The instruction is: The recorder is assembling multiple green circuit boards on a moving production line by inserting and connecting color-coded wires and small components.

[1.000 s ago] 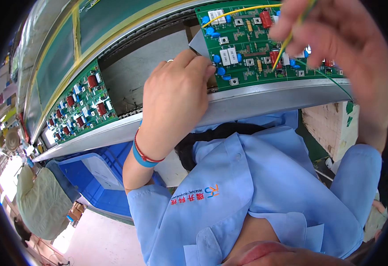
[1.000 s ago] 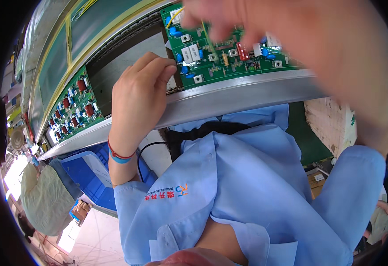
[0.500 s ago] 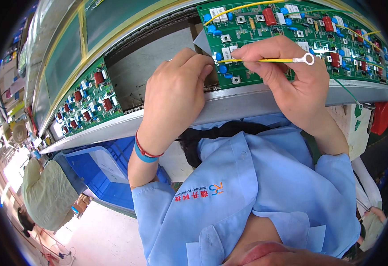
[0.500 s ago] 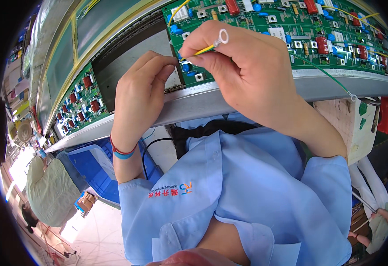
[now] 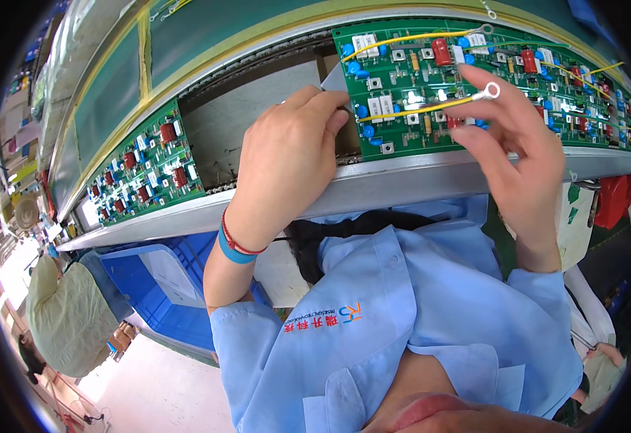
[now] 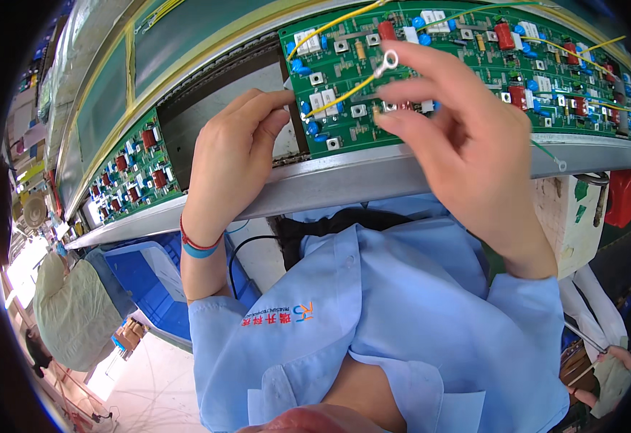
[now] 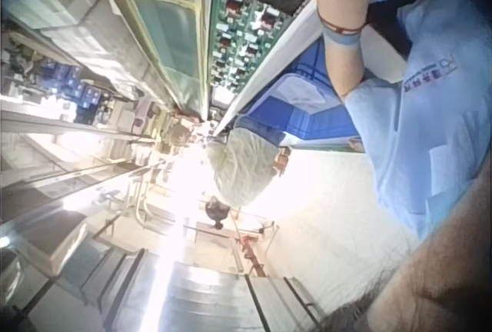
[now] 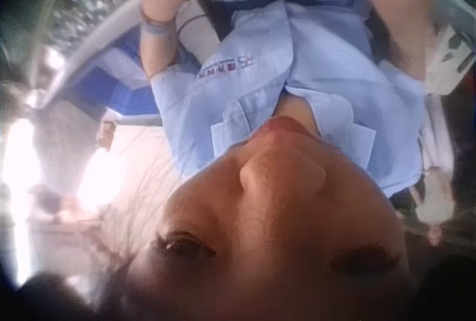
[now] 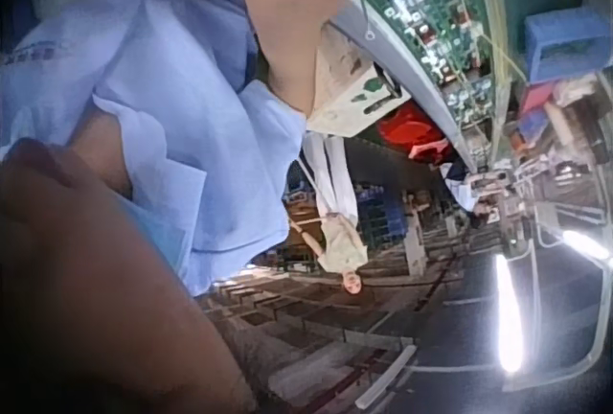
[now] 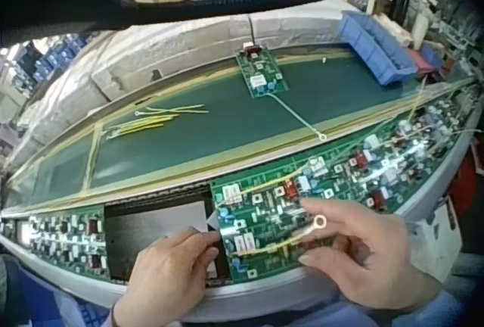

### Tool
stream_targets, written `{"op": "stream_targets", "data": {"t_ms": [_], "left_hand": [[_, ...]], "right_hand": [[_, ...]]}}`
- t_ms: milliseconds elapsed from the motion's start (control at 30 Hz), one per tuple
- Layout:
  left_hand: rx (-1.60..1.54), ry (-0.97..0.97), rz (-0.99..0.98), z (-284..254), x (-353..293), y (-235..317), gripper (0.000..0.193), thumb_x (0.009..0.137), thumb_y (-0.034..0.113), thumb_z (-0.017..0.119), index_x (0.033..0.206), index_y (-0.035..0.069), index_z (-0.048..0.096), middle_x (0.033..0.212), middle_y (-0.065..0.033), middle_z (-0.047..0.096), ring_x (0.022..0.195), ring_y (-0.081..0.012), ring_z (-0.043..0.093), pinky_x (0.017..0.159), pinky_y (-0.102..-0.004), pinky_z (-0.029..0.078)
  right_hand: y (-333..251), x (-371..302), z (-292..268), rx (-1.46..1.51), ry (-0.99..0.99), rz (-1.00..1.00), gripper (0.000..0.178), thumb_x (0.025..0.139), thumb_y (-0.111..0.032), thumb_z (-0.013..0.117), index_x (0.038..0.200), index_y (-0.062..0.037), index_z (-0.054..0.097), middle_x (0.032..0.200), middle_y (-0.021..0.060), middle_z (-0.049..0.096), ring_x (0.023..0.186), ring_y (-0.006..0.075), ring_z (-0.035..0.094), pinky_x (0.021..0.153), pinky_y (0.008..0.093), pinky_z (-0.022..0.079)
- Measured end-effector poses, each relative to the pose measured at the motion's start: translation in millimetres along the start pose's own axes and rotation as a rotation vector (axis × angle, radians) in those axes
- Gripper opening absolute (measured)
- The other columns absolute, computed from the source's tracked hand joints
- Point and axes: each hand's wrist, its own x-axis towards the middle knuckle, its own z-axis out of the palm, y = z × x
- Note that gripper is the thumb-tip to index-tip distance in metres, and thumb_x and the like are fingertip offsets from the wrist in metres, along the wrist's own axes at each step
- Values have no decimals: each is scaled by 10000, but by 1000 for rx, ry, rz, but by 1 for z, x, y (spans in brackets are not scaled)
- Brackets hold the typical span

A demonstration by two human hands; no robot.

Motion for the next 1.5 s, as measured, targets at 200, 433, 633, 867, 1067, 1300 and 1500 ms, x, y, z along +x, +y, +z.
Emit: {"op": "stream_targets", "data": {"t_ms": [200,433,633,867,1067,1300,1500], "left_hand": [[-130,-87,55,-5,17,10,123,884,48,561,977,20,636,876,-180,610,800,-406,587,674,-444,460],[-61,-121,125,9,33,35,153,876,33,563,1008,17,639,913,-170,636,795,-388,610,667,-444,480],[-33,-170,191,18,49,58,155,868,6,568,1001,-16,644,889,-190,634,807,-373,616,705,-414,485],[27,-165,314,32,68,73,130,866,49,573,972,22,644,866,-154,629,747,-366,621,649,-456,490],[25,-217,354,40,82,90,150,863,41,564,984,21,650,884,-154,631,750,-363,627,663,-451,493],[37,-276,402,53,99,106,220,878,77,564,1077,44,653,914,-147,635,826,-363,632,710,-436,504],[22,-296,391,41,89,109,201,875,95,593,1058,56,668,935,-135,646,807,-344,637,702,-418,509]], "right_hand": [[13,-32,9,-238,-18,-663,317,705,-84,653,1022,-88,644,845,41,656,663,189,660,510,294,505],[16,-25,37,-672,-131,-598,205,759,-126,602,945,-43,586,910,56,609,541,136,579,430,266,444],[14,-23,17,-905,-74,-503,114,732,-117,605,825,-57,581,699,31,570,521,128,580,401,274,435],[24,-19,-4,-956,-15,-426,83,727,-116,613,754,-68,551,641,37,582,514,150,629,416,278,463],[28,-16,-27,-934,-1,-367,76,748,-111,608,770,-65,552,653,48,588,533,172,650,423,297,477],[32,-16,-59,-1038,-9,-267,83,794,-116,585,846,-66,544,728,57,602,585,184,676,453,318,506],[41,-19,-91,-1164,7,-130,97,820,-124,564,904,-83,538,750,59,609,638,208,687,478,333,516]]}}
